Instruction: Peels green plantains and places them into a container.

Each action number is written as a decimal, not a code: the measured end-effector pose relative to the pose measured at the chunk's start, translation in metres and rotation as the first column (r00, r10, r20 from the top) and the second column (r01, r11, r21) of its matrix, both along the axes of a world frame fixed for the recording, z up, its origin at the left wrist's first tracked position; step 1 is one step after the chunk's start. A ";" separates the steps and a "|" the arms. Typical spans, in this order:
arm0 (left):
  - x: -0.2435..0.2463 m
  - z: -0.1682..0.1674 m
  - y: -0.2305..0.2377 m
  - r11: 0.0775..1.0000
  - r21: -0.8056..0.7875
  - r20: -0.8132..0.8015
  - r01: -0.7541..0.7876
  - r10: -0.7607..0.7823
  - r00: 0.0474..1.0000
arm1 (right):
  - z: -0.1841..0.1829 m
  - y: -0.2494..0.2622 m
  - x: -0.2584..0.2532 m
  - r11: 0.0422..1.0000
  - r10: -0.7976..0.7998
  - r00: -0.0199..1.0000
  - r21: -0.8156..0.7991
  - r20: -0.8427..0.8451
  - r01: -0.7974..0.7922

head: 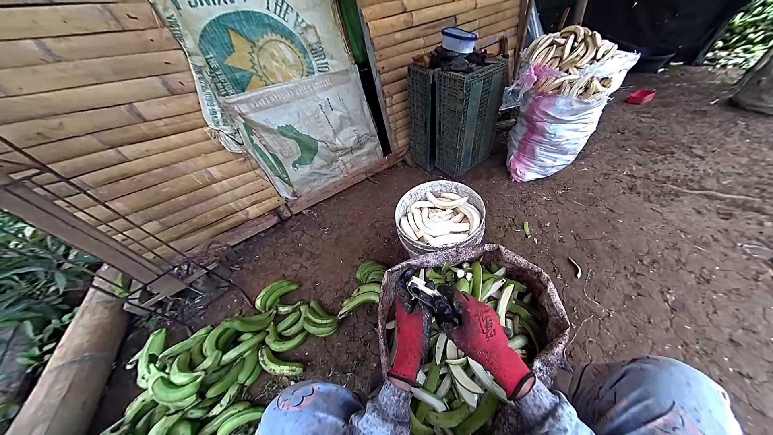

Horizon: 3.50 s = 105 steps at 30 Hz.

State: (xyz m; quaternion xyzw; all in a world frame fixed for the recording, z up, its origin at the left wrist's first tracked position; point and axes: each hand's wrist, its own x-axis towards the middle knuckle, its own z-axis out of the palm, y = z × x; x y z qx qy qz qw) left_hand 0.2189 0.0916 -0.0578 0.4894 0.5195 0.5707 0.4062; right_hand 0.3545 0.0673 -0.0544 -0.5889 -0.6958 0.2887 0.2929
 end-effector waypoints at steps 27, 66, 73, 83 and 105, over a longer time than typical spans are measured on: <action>-0.017 -0.013 0.015 0.939 -0.293 -0.336 0.181 -0.279 0.900 | 0.042 0.028 0.080 0.999 0.023 0.994 -0.036 0.103 -0.020; -0.015 0.000 -0.012 0.966 -0.168 0.344 0.198 -0.131 0.930 | 0.004 0.000 0.063 0.961 -0.050 0.983 0.261 -0.175 0.095; -0.028 -0.011 -0.007 0.834 -0.206 0.290 0.512 -0.448 0.846 | 0.000 -0.008 0.044 0.955 -0.128 0.981 0.285 0.144 0.083; -0.019 -0.007 0.002 0.998 -0.054 0.558 0.029 0.006 0.830 | -0.012 -0.050 0.011 0.952 0.034 0.994 0.298 0.106 -0.064; -0.026 -0.007 -0.002 0.975 -0.041 0.480 0.218 -0.172 0.860 | -0.014 -0.014 0.026 0.938 -0.065 0.998 0.340 -0.013 0.066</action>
